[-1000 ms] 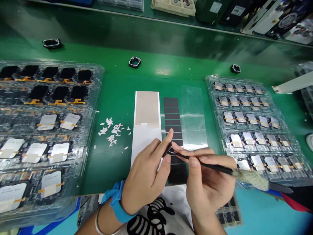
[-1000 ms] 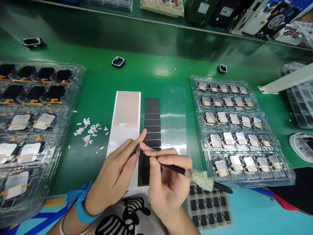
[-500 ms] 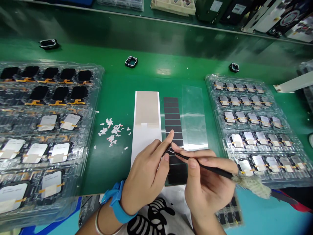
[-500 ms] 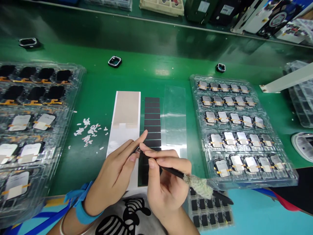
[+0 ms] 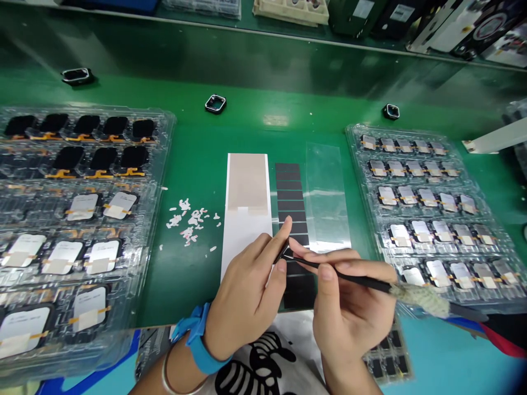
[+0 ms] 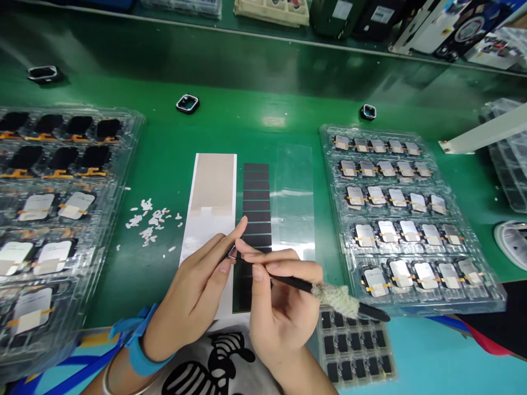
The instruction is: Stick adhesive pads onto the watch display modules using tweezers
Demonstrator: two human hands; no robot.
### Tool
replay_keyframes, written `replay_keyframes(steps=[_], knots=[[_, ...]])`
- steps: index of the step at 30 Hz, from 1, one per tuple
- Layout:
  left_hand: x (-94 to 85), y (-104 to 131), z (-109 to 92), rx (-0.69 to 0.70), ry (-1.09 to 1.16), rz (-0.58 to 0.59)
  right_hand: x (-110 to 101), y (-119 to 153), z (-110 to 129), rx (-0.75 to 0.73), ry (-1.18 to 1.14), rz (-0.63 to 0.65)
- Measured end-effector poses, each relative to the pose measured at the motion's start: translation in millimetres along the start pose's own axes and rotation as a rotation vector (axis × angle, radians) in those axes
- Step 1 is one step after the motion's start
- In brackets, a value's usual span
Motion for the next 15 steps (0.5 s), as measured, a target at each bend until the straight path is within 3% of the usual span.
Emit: replay_keyframes(steps=[15], knots=[[1.1,-0.6,1.3,-0.012,0.005,0.003,1.9,1.0,-0.8,0.005,0.010,-0.022]])
Point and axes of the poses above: each hand's wrist, its own y-axis away from the middle knuckle, its own x-axis out of the palm, z = x × y, the point moved 4 cm from there along -y, towards the middle knuckle, and after that the axes turned 13 degrees about y, right-handed, at the moved point
